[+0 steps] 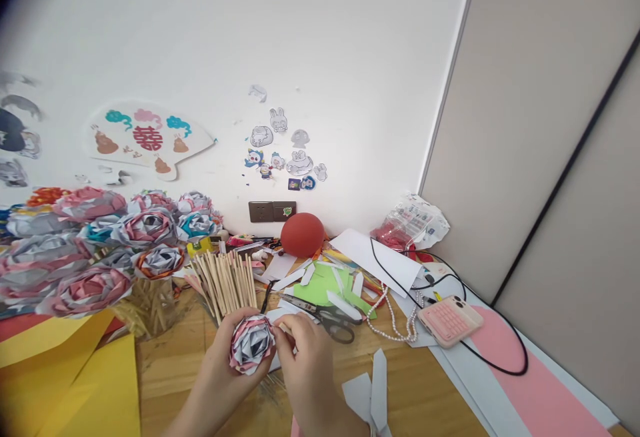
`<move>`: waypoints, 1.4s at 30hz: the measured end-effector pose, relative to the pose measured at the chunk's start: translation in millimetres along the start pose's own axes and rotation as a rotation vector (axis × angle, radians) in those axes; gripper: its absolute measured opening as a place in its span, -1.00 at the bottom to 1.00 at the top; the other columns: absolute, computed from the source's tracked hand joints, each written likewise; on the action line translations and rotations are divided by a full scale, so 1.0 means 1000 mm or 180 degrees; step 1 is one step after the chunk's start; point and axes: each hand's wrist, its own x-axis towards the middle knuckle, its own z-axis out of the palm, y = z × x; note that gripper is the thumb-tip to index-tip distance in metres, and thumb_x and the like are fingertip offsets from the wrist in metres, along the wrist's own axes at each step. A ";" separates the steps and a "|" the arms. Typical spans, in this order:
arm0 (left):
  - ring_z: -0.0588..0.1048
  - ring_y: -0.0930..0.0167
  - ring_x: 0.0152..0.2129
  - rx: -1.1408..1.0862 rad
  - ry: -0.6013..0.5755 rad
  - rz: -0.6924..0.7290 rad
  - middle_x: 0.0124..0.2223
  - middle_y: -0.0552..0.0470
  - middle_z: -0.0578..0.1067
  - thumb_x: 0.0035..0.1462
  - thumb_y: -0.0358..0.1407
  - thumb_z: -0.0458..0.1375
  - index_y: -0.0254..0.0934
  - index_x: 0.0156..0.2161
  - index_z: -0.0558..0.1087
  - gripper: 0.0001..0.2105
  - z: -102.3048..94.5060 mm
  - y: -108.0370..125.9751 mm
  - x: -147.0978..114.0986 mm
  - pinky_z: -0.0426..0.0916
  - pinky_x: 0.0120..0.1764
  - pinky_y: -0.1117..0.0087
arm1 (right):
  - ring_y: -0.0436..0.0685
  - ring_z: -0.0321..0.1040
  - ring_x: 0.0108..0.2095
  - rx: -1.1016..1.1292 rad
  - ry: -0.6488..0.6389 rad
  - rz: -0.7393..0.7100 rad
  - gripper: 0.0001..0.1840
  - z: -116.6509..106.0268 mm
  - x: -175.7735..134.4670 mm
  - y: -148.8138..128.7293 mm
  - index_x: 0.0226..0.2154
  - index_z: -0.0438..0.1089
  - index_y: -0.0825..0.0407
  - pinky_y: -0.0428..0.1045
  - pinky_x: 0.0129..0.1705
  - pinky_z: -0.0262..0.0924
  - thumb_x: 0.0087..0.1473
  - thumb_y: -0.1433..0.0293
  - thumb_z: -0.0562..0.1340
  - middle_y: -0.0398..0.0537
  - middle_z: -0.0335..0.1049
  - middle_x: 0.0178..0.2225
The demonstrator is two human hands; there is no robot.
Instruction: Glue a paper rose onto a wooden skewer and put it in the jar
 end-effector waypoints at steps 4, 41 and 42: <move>0.48 0.40 -0.40 0.0032 0.0033 0.0071 -0.27 0.06 0.42 -0.09 -0.36 0.11 -0.18 -0.12 0.14 -0.63 0.000 0.000 0.000 0.42 -0.36 0.44 | 0.00 0.29 -0.54 -0.0054 0.0058 -0.0033 -0.80 -0.001 0.000 0.000 -0.48 0.35 0.04 -0.15 -0.50 0.12 0.09 0.44 0.06 -0.13 0.37 -0.55; 0.47 0.38 -0.36 -0.0147 -0.0147 0.0034 -0.25 0.03 0.40 -0.08 -0.37 0.11 -0.19 -0.11 0.13 -0.62 -0.004 -0.002 0.004 0.41 -0.33 0.38 | -0.05 0.12 -0.64 0.0282 -0.0016 0.0105 -0.82 -0.005 0.007 0.005 -0.50 0.40 0.07 -0.15 -0.59 0.04 0.03 0.36 0.14 -0.19 0.24 -0.65; 0.47 0.38 -0.36 -0.0147 -0.0162 0.0035 -0.25 0.03 0.40 -0.07 -0.37 0.11 -0.18 -0.11 0.12 -0.62 -0.004 -0.002 0.003 0.40 -0.33 0.39 | -0.04 0.15 -0.64 0.0258 -0.0019 0.0023 -0.81 -0.005 0.007 0.004 -0.50 0.40 0.07 -0.14 -0.58 0.07 0.04 0.36 0.13 -0.17 0.28 -0.63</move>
